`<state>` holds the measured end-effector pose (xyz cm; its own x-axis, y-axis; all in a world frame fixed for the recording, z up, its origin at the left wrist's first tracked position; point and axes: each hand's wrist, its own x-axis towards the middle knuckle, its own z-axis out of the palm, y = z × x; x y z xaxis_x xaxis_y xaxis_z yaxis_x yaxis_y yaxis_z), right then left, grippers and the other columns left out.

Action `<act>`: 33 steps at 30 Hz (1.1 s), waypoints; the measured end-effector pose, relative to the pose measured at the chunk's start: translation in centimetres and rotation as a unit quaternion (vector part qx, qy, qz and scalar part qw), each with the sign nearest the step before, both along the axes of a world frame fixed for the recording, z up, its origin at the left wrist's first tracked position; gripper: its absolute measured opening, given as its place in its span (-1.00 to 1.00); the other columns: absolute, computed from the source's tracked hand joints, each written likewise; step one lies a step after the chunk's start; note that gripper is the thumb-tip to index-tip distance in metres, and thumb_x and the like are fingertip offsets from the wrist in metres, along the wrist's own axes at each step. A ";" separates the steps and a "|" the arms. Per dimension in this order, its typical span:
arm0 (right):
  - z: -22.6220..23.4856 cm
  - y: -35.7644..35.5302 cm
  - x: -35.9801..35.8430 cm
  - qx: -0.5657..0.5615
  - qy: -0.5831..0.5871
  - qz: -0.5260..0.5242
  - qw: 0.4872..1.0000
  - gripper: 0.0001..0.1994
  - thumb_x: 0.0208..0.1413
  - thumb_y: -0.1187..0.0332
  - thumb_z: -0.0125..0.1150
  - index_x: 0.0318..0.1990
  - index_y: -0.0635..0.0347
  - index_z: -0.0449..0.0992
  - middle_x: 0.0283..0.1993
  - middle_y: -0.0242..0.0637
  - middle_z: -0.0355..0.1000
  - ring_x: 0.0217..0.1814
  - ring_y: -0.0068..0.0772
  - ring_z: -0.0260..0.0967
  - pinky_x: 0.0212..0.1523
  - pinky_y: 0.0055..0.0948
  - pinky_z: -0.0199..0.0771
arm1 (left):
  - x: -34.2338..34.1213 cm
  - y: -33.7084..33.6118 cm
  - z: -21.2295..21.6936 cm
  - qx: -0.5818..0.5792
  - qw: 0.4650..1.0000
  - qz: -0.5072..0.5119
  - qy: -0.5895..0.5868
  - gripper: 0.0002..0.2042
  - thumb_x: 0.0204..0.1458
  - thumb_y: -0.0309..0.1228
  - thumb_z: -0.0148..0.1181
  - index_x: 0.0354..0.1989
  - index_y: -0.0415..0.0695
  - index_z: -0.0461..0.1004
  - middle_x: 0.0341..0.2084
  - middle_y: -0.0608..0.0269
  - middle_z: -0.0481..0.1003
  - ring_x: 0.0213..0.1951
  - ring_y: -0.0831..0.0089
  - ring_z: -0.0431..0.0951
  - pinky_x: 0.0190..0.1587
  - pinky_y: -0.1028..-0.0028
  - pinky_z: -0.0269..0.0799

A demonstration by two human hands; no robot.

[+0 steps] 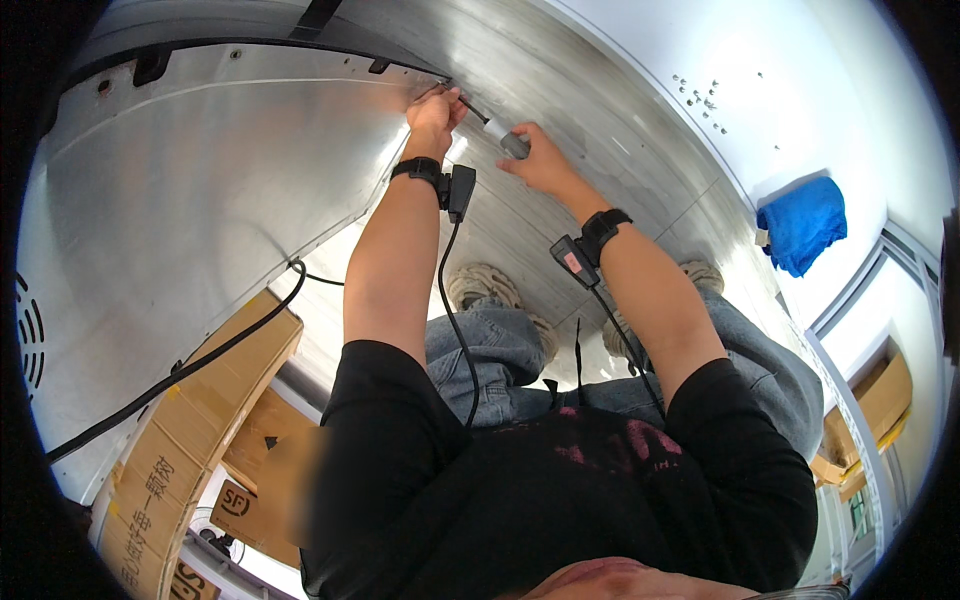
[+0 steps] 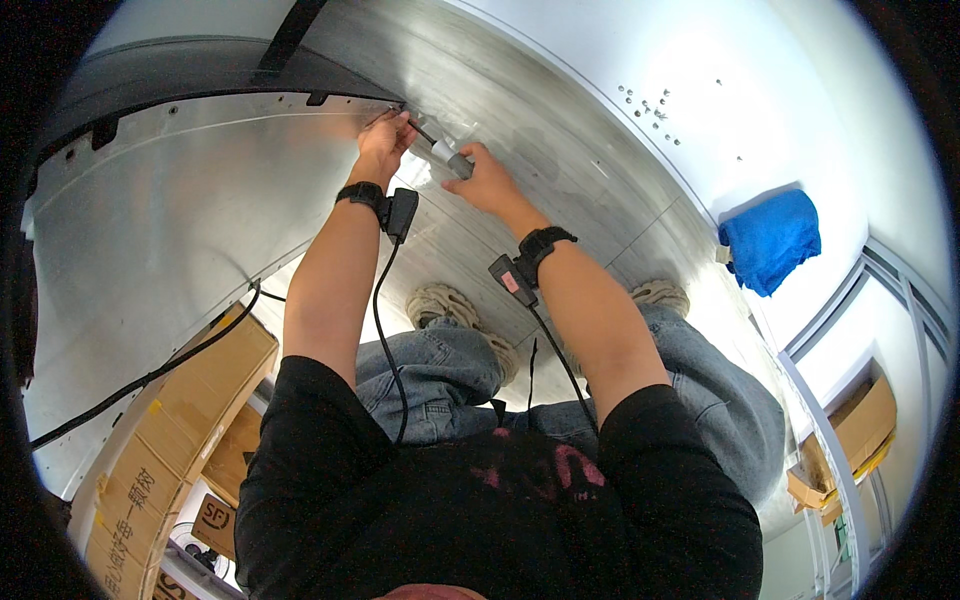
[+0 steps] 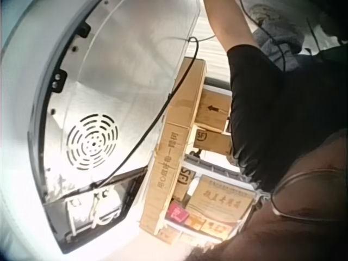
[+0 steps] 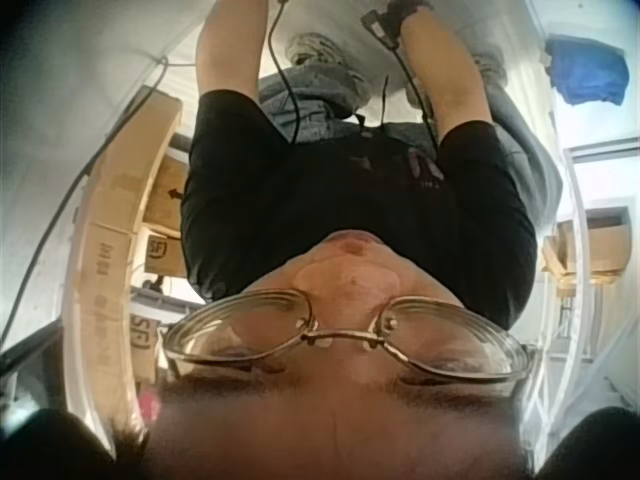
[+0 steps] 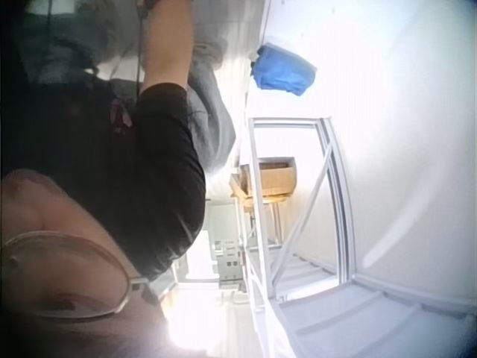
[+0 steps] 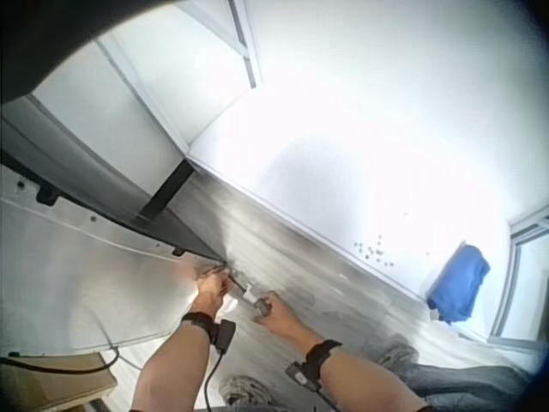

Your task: The person uses a screwdriver to remove screws from the back panel of a large appliance. After removing the panel, they use a blue cloth to wipe the interior components.

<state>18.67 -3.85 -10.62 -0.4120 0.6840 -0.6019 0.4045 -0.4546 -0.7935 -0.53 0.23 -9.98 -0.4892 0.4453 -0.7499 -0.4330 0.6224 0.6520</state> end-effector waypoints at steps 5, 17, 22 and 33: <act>-2.7 -0.4 -0.2 0.025 -0.021 -0.025 0.999 -0.48 -0.18 0.35 0.35 0.01 0.26 0.41 -0.04 0.05 0.36 0.02 -0.05 0.35 0.03 -0.21 0.34 | 0.1 0.1 -0.1 0.003 1.000 -0.006 -0.009 -0.73 0.05 -0.61 0.12 -0.06 -0.26 0.35 -0.28 0.16 0.50 -0.41 0.43 0.53 -0.31 0.47 0.53; 1.0 0.2 0.2 0.064 -0.075 0.027 0.995 -0.50 -0.14 0.38 0.34 0.01 0.17 0.32 -0.06 -0.03 0.41 -0.01 -0.03 0.39 -0.04 -0.22 0.37 | -0.5 -0.2 0.5 0.050 0.991 0.028 -0.117 -0.86 0.17 -0.41 -0.06 -0.17 -0.17 0.34 -0.28 0.22 0.48 -0.23 0.27 0.55 -0.16 0.39 0.49; 0.2 -0.2 0.2 0.083 -0.063 0.015 0.994 -0.50 -0.14 0.37 0.34 0.01 0.15 0.31 -0.08 -0.04 0.43 -0.03 -0.03 0.40 -0.07 -0.21 0.37 | 0.2 0.0 0.5 0.031 0.998 0.016 -0.057 -0.87 0.19 -0.33 -0.04 -0.21 -0.08 0.36 -0.34 0.26 0.47 -0.29 0.31 0.56 -0.26 0.38 0.50; 0.5 -0.7 0.1 0.076 -0.052 0.009 0.996 -0.50 -0.12 0.38 0.32 0.03 0.16 0.29 -0.08 0.00 0.43 -0.05 0.01 0.41 -0.07 -0.19 0.37 | 0.4 0.4 0.1 0.002 0.998 0.049 -0.024 -0.87 0.15 -0.35 -0.03 -0.31 -0.08 0.42 -0.45 0.29 0.47 -0.44 0.39 0.50 -0.40 0.38 0.43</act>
